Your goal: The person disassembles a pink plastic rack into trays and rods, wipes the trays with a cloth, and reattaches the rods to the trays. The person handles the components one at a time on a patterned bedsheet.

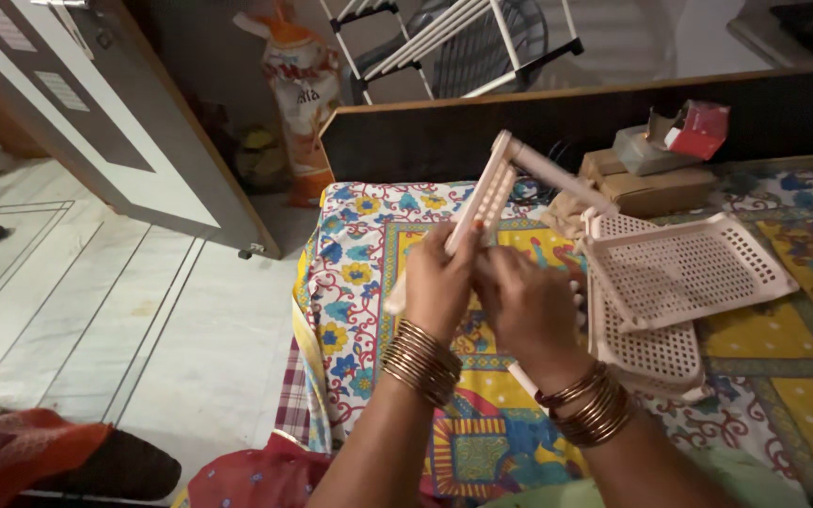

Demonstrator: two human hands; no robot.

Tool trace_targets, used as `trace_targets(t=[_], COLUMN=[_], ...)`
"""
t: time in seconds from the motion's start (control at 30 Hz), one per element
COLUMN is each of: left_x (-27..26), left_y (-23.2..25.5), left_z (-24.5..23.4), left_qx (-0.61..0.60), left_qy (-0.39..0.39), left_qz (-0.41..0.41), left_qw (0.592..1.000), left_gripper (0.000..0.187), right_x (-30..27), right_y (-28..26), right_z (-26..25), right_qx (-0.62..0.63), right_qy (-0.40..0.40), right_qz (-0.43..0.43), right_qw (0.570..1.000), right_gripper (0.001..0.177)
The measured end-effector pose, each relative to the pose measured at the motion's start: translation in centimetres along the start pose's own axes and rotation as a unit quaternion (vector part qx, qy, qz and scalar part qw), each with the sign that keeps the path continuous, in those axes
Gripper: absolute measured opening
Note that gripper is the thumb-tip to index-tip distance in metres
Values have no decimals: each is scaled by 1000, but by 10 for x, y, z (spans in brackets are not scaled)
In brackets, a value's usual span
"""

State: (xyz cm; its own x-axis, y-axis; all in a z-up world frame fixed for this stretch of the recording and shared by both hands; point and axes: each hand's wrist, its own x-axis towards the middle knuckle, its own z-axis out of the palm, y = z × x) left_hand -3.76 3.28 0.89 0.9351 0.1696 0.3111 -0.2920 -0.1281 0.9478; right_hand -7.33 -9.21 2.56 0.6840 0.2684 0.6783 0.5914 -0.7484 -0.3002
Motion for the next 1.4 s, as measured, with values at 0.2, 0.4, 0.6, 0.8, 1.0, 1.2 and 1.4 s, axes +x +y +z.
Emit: trace_targets(t=[0.2,0.4,0.6,0.8,1.0,1.2,1.4], left_x=[5,9,27,6,-21,-28,-35], left_y=[-54,-56,-44,-45,-37,21,58], left_z=[-5,3,-29,-39,-47,-57,-38], left_qx=[-153,-142,-89,-82,-85,111,461], left_qy=[-59,-93,-40,-92,-164,-151,-86], left_qz=[-31,-99,-118,-179,-161,-158,87], left_qw=[986,980,988,976,969,970,879], left_gripper=[28,28,33,31,31,30,38], right_x=[-14,-11,-15,-3,-10,-11,-9], right_y=[21,60,70,67,91,98,79], right_z=[31,34,3,-23,-15,2,0], right_qx=[103,422,549,195,80,114,145], right_qy=[-76,-263,-314,133,17,-50,-136], right_qz=[91,322,408,207,165,194,208], right_qw=[988,805,658,950,983,973,958], right_gripper=[25,42,38,24,28,27,30])
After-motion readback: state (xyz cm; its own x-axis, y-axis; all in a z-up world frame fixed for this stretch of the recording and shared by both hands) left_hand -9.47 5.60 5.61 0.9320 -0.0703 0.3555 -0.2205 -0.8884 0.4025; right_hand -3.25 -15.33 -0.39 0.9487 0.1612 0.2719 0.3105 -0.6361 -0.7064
